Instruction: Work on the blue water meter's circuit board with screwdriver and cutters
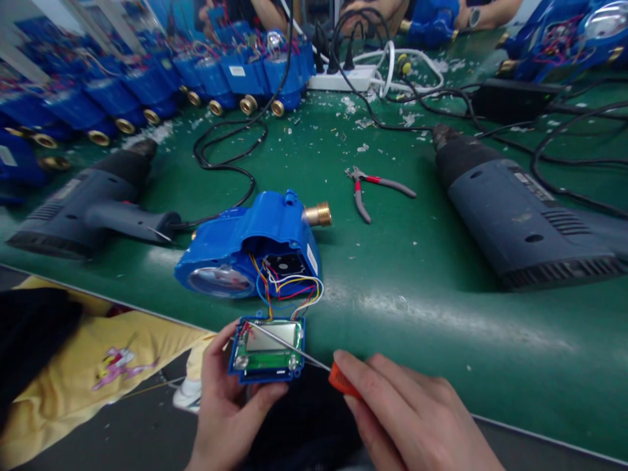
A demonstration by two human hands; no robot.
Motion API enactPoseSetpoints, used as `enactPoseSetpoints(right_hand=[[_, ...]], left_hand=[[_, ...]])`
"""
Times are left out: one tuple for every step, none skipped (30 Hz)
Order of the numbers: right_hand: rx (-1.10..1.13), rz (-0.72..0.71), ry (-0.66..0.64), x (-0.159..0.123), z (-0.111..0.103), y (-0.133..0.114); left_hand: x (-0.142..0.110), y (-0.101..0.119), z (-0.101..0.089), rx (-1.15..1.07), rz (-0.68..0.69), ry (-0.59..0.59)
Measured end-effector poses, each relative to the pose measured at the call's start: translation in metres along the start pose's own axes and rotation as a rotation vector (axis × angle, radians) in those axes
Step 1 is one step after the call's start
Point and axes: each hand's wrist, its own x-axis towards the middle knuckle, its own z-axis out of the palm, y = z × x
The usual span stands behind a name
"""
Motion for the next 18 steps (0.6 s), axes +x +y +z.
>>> enactPoseSetpoints(right_hand=[[0.019,-0.030,0.019,0.001,0.000,0.001],[0.037,-0.056,0.038,0.001,0.000,0.002],[0.052,-0.076,0.048,0.002,0.000,0.004],[0.056,-0.085,0.062,0.002,-0.001,0.005],[0.053,-0.087,0.064,0.002,-0.001,0.006],[0.049,-0.087,0.059,0.003,-0.002,0.007],[0.042,-0.088,0.061,0.003,-0.003,0.008],[0.043,-0.089,0.058,0.003,-0.004,0.008],[0.045,-0.092,0.062,0.003,-0.005,0.008],[0.050,-0.095,0.060,0.003,-0.006,0.008],[0.052,-0.095,0.053,0.002,-0.006,0.008],[0.052,-0.091,0.052,0.002,-0.007,0.008],[0.052,-0.089,0.039,0.002,-0.007,0.008],[0.054,-0.088,0.035,0.001,-0.006,0.008],[0.057,-0.085,0.034,0.000,-0.006,0.009],[0.069,-0.082,0.030,-0.001,-0.005,0.009],[0.089,-0.076,0.030,-0.002,-0.004,0.010],[0.117,-0.067,0.030,-0.004,-0.003,0.010]], left_hand=[[0.004,0.004,-0.004,0.041,-0.003,-0.061],[0.009,0.007,-0.010,0.090,0.020,-0.145],[0.014,0.010,-0.016,0.141,0.059,-0.246],[0.019,0.013,-0.022,0.194,0.106,-0.329],[0.023,0.015,-0.028,0.254,0.152,-0.393],[0.025,0.018,-0.032,0.306,0.187,-0.442],[0.027,0.020,-0.035,0.342,0.207,-0.464],[0.027,0.021,-0.036,0.360,0.217,-0.478],[0.027,0.023,-0.037,0.359,0.223,-0.490],[0.026,0.024,-0.036,0.349,0.226,-0.490],[0.025,0.025,-0.036,0.349,0.228,-0.475],[0.025,0.026,-0.036,0.372,0.237,-0.448],[0.025,0.026,-0.037,0.412,0.265,-0.423],[0.025,0.026,-0.039,0.467,0.304,-0.404],[0.026,0.026,-0.041,0.531,0.348,-0.386],[0.027,0.026,-0.043,0.593,0.395,-0.372],[0.028,0.025,-0.045,0.652,0.447,-0.364],[0.030,0.024,-0.046,0.693,0.501,-0.349]])
